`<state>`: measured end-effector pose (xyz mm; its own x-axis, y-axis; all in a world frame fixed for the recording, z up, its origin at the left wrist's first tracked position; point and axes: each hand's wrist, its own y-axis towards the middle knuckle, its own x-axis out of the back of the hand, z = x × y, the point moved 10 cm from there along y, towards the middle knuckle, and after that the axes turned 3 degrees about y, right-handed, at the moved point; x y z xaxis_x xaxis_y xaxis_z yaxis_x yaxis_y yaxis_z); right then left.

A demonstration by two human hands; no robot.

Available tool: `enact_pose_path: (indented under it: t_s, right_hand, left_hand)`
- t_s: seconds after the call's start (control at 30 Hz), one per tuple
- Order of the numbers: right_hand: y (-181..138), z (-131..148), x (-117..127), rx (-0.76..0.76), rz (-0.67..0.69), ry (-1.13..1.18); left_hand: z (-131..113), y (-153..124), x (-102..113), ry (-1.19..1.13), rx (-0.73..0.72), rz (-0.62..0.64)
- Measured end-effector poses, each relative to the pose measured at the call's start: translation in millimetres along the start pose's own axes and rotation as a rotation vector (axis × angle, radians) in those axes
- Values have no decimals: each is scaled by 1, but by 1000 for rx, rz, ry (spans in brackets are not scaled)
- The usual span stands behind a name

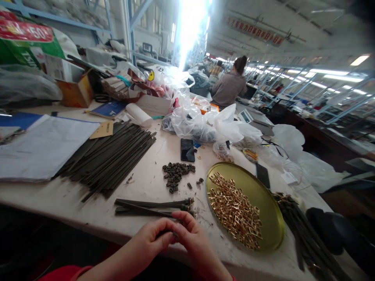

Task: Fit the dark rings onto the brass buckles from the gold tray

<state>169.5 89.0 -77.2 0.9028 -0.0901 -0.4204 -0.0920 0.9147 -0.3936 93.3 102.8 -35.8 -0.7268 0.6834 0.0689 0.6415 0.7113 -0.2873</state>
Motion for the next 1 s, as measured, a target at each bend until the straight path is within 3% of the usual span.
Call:
enact_pose_path:
  t_s: [0.07,0.17,0.27,0.37,0.53,0.67,0.87,1.0]
  right_hand:
    - [15,23,13,102,4,-247]
    - [37,86,54,395,-227,-774]
    - [63,133,84,512,-382,-1001]
    - [91,155,86,537,-407,-1152]
    - [130,147,63,488,-404,-1340]
    - [141,135,61,441,-435,-1376]
    - [121,146,56,456,-423,-1174]
    - [87,128,25,407,-255,-924]
  left_hand:
    - [9,7,11,-21,62,-34]
    - [21,15,26,-5,108,-91]
    - [29,19,37,2,131,-131]
    - [33,20,42,7,134,-148]
    - [32,16,45,0,111,-154]
    - [32,9,44,-11,100,-170]
    - [17,-4,47,39,52,-204]
    - [5,-9,60,74,5,-269]
